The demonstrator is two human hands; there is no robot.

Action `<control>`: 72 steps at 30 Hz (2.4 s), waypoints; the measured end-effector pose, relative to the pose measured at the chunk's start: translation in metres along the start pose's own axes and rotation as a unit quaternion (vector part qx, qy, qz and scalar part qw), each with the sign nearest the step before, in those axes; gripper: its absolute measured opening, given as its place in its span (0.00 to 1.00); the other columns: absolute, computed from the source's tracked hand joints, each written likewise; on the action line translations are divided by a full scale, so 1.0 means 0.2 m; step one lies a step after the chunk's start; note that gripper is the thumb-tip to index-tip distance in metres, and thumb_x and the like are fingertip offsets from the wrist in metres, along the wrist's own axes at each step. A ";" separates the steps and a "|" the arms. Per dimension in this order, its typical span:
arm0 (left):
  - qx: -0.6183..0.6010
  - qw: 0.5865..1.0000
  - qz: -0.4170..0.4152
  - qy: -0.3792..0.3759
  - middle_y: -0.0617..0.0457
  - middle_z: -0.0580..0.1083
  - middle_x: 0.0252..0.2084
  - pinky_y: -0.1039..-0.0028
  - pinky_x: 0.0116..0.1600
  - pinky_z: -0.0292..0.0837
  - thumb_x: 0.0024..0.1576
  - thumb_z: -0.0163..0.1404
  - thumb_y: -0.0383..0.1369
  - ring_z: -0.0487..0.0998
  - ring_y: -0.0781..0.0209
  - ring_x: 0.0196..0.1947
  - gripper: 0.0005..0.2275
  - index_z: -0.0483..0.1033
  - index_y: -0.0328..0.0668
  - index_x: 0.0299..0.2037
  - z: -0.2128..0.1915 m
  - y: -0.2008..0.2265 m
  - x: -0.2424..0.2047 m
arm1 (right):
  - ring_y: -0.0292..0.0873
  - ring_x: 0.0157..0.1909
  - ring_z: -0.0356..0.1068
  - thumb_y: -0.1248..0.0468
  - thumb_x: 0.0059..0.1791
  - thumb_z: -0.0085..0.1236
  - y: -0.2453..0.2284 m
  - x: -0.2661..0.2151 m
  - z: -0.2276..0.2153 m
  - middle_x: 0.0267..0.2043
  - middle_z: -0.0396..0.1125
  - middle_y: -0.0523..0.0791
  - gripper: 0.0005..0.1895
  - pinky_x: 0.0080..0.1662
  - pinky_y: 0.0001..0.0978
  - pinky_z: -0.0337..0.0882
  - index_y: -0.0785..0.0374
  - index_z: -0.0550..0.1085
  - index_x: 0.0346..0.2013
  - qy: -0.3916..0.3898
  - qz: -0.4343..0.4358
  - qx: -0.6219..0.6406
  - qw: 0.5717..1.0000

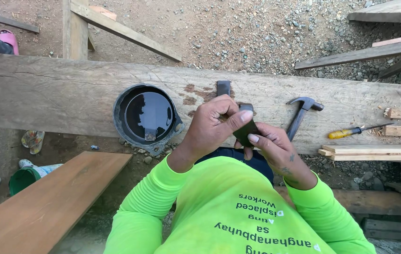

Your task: Checking and inspecting a chisel or small blade while working at a carpentry bench.

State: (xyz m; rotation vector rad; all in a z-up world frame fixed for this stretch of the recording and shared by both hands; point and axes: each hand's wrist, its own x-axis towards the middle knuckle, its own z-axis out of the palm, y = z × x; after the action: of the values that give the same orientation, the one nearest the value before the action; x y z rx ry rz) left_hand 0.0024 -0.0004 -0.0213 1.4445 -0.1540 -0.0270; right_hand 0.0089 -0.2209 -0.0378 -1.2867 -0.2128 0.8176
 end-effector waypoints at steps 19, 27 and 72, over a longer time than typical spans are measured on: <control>-0.008 0.999 0.053 -0.004 0.55 0.68 0.33 0.79 0.32 0.68 0.67 0.50 0.40 0.70 0.71 0.29 0.18 0.73 0.30 0.32 0.02 -0.05 0.00 | 0.40 0.37 0.70 0.63 0.56 0.44 0.05 0.03 0.00 0.44 0.72 0.50 0.17 0.42 0.31 0.72 0.76 0.71 0.52 -0.012 -0.017 0.037 0.999; -0.122 0.992 -0.020 0.024 0.57 0.74 0.33 0.84 0.47 0.72 0.70 0.40 0.43 0.75 0.74 0.37 0.19 0.76 0.35 0.38 -0.03 -0.14 -0.04 | 0.41 0.34 0.70 0.62 0.55 0.44 0.07 0.06 0.01 0.41 0.72 0.52 0.20 0.40 0.31 0.71 0.75 0.70 0.55 -0.014 -0.021 0.066 0.998; 0.594 0.694 -0.324 0.244 0.40 0.69 0.54 0.53 0.60 0.63 0.56 0.56 0.39 0.69 0.41 0.56 0.29 0.60 0.38 0.66 -0.82 -1.22 -0.46 | 0.40 0.46 0.68 0.56 0.55 0.47 0.74 0.15 -0.35 0.47 0.71 0.47 0.24 0.51 0.33 0.70 0.66 0.71 0.61 0.054 0.201 -0.196 0.958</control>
State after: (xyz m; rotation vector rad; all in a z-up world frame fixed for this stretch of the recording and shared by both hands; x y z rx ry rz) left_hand -0.0501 0.1397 -0.2909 2.6839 0.9820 -0.1389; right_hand 0.0076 -0.2480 -0.2023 -1.7790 -0.0213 1.0824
